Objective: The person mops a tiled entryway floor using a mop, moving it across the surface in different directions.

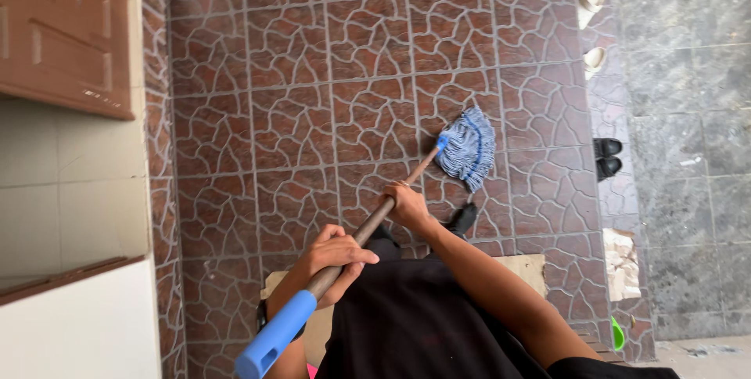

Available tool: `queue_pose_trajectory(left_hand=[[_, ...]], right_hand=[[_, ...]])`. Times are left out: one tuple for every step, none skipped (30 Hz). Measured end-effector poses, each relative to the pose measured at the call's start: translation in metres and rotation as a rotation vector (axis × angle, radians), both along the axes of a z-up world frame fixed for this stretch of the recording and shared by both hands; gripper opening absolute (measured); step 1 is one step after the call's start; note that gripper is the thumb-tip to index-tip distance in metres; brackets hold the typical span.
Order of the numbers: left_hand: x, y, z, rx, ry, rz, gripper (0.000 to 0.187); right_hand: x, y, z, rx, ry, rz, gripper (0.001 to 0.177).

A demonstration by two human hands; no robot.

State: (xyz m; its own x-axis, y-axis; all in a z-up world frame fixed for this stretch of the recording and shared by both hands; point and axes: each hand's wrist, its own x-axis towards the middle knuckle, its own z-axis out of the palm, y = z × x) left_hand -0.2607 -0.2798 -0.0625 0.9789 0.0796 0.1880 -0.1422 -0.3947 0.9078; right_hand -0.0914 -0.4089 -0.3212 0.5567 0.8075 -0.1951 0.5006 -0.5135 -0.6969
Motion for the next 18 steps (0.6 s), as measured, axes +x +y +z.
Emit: queue_pose_trajectory(left_hand=[[-0.01,0.006,0.005,0.002,0.017,0.033,0.021],[-0.02,0.011,0.011,0.004,0.034,0.067,0.021],[-0.029,0.016,0.015,0.006,0.034,0.077,0.021],[-0.037,0.02,0.02,0.019,0.022,0.102,0.022],[-0.046,0.022,0.025,0.025,0.012,0.127,0.023],[-0.056,0.023,0.03,0.022,0.016,0.138,0.023],[-0.063,0.025,0.034,0.035,0.022,0.148,0.023],[-0.07,0.025,0.038,0.048,0.029,0.159,0.024],[-0.074,0.025,0.041,0.043,0.024,0.165,0.024],[-0.079,0.023,0.044,0.074,0.005,0.187,0.025],[-0.084,0.019,0.047,0.103,-0.013,0.211,0.025],[-0.087,0.013,0.05,0.097,-0.016,0.218,0.025],[-0.091,0.008,0.054,0.13,0.018,0.239,0.027],[-0.094,0.003,0.058,0.163,0.053,0.26,0.029],[-0.096,-0.002,0.062,0.157,0.053,0.263,0.029],[-0.098,-0.008,0.066,0.172,0.045,0.22,0.033],[-0.1,-0.013,0.07,0.187,0.037,0.175,0.037],[-0.102,-0.019,0.072,0.18,0.037,0.176,0.037]], right_hand=[[-0.01,0.011,0.003,0.024,0.018,0.023,0.012],[-0.02,0.022,0.005,0.027,0.021,0.032,0.012],[-0.029,0.031,0.007,0.056,0.031,0.069,0.011],[-0.039,0.042,0.007,0.085,0.042,0.106,0.011],[-0.049,0.05,0.007,0.082,0.046,0.117,0.011],[-0.058,0.058,0.006,0.097,0.061,0.143,0.012],[-0.064,0.065,0.004,0.111,0.07,0.168,0.014],[-0.073,0.071,0.002,0.106,0.068,0.178,0.014],[-0.081,0.075,0.001,0.098,0.101,0.199,0.015],[-0.088,0.078,0.0,0.089,0.133,0.22,0.015],[-0.095,0.079,0.0,0.082,0.13,0.227,0.015],[-0.101,0.079,0.0,0.15,0.135,0.269,0.016],[-0.105,0.08,0.002,0.22,0.143,0.315,0.017],[-0.108,0.079,0.005,0.216,0.142,0.324,0.017],[-0.112,0.076,0.008,0.254,0.185,0.379,0.016],[-0.114,0.071,0.013,0.293,0.228,0.433,0.015],[-0.115,0.066,0.017,0.286,0.229,0.434,0.015],[-0.117,0.059,0.022,0.288,0.237,0.486,0.015]])
